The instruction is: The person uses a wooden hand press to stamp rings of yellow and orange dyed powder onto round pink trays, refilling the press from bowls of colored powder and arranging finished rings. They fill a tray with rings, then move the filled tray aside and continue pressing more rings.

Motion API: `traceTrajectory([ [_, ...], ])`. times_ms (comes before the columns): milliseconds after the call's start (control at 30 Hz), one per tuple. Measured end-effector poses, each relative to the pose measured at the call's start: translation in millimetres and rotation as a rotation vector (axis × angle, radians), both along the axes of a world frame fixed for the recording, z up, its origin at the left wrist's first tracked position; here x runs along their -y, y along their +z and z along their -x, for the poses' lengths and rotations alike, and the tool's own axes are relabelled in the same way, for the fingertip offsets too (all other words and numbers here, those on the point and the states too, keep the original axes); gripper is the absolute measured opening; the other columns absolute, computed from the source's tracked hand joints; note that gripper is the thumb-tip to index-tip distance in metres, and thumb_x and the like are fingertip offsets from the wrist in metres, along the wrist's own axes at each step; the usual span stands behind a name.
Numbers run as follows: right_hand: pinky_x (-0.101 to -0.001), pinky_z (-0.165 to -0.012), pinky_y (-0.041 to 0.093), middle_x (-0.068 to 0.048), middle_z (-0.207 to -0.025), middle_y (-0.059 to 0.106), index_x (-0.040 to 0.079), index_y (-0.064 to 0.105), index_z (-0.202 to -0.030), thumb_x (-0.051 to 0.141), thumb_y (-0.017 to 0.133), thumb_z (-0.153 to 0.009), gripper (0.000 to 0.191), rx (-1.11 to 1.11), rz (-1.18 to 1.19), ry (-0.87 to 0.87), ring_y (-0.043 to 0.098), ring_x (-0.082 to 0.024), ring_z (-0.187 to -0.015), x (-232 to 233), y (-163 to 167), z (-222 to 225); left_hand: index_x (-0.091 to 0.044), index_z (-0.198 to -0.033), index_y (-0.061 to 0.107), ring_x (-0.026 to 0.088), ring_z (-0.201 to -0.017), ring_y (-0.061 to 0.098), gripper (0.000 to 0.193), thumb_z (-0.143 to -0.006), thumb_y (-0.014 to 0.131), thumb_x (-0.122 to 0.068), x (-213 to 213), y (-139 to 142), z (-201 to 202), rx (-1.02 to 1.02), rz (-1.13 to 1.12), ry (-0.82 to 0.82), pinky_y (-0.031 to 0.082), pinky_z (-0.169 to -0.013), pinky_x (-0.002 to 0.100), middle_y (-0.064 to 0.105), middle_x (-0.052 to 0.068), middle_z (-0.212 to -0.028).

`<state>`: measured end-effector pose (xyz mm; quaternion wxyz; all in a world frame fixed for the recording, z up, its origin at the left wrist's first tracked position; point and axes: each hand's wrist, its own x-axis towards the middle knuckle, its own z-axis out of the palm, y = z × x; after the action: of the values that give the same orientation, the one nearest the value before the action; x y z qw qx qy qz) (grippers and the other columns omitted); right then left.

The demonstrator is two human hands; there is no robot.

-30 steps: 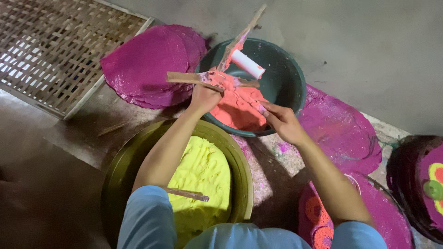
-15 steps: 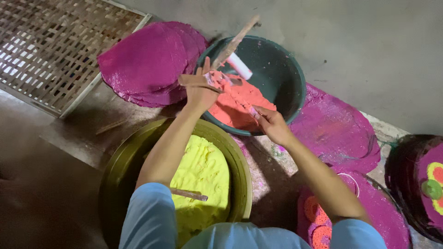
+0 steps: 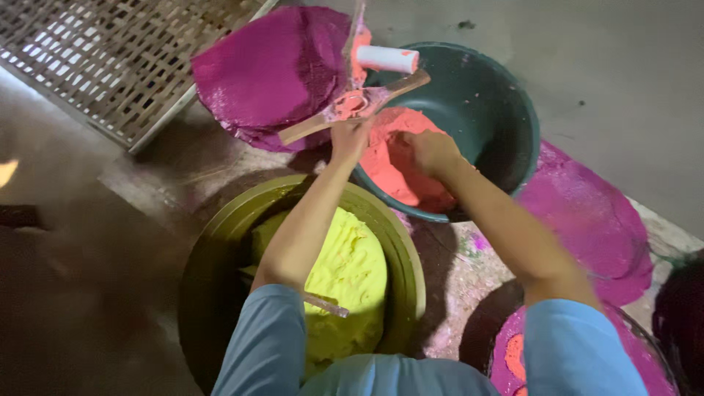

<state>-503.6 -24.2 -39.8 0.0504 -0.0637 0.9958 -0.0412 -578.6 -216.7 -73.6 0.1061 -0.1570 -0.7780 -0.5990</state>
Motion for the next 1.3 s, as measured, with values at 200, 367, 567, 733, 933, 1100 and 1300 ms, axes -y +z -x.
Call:
traceTrajectory([
  [200,-0.0538,-0.077,0.055,-0.020,-0.096,0.073,0.028,0.062,-0.137,0.025,0.061,-0.085,0.052,0.158,0.041,0.081,0.071,-0.040,-0.089,2.0,0.9,-49.2,-0.003,-0.107,0.072,0.025,-0.088,0.067,0.026,-0.097,0.070,-0.028,5.9,13.0,-11.9,-0.280,-0.097,-0.043,0.051,-0.081,0.042,0.073,0.011,-0.096],
  [367,-0.0488,-0.081,0.056,-0.018,-0.100,0.074,0.014,0.072,-0.123,0.025,0.060,-0.091,0.037,0.137,0.439,0.161,0.073,-0.035,-0.091,-37.5,22.4,-106.0,-0.006,-0.109,0.073,0.030,-0.099,0.069,0.030,-0.093,0.073,-0.031,10.0,15.2,-13.2,-0.257,0.009,0.006,0.052,-0.090,0.043,0.075,0.013,-0.104],
  [567,-0.0282,-0.052,0.034,-0.003,-0.073,0.055,0.013,0.075,-0.129,0.019,0.057,-0.098,0.037,0.315,1.009,-0.233,0.042,-0.012,-0.060,-106.2,99.9,-166.3,-0.013,-0.128,0.068,0.031,-0.126,0.059,0.049,-0.085,0.070,-0.036,14.1,26.1,-36.9,-0.496,0.585,0.052,0.048,-0.109,0.043,0.063,0.012,-0.138],
  [733,-0.0271,-0.050,0.031,-0.001,-0.068,0.045,0.006,0.079,-0.135,0.022,0.058,-0.108,0.038,0.543,1.174,-0.259,0.038,-0.011,-0.057,-107.7,153.9,-181.0,0.001,-0.145,0.053,0.036,-0.124,0.051,0.085,-0.081,0.074,-0.052,9.5,55.2,-96.4,-0.602,0.593,-0.224,0.044,-0.101,0.049,0.046,0.014,-0.150],
  [933,-0.0500,-0.074,0.055,-0.015,-0.092,0.075,0.022,0.076,-0.121,0.028,0.061,-0.093,0.032,-0.028,-0.002,-0.146,0.071,-0.035,-0.085,-4.8,227.2,-204.5,-0.010,-0.122,0.066,0.027,-0.108,0.068,0.038,-0.094,0.060,-0.035,16.0,82.0,-135.7,-0.298,0.382,-0.515,0.057,-0.089,0.039,0.066,0.013,-0.128],
  [1100,-0.0502,-0.073,0.055,-0.016,-0.087,0.073,0.014,0.071,-0.116,0.041,0.060,-0.096,0.035,0.047,-0.003,-0.098,0.071,-0.036,-0.082,47.6,258.4,-218.2,-0.014,-0.104,0.071,0.027,-0.097,0.070,0.035,-0.089,0.074,-0.045,27.9,88.2,-175.6,-0.318,0.490,-0.310,0.054,-0.083,0.043,0.073,0.008,-0.102],
  [1300,-0.0447,-0.070,0.056,-0.011,-0.087,0.075,0.013,0.075,-0.110,0.041,0.059,-0.095,0.036,0.305,0.334,-0.019,0.073,-0.031,-0.081,-2.3,255.9,-211.1,-0.003,-0.135,0.054,0.029,-0.109,0.063,0.082,-0.074,0.079,-0.051,56.9,111.2,-166.6,-0.493,0.465,-0.287,0.053,-0.089,0.038,0.061,0.013,-0.129],
])
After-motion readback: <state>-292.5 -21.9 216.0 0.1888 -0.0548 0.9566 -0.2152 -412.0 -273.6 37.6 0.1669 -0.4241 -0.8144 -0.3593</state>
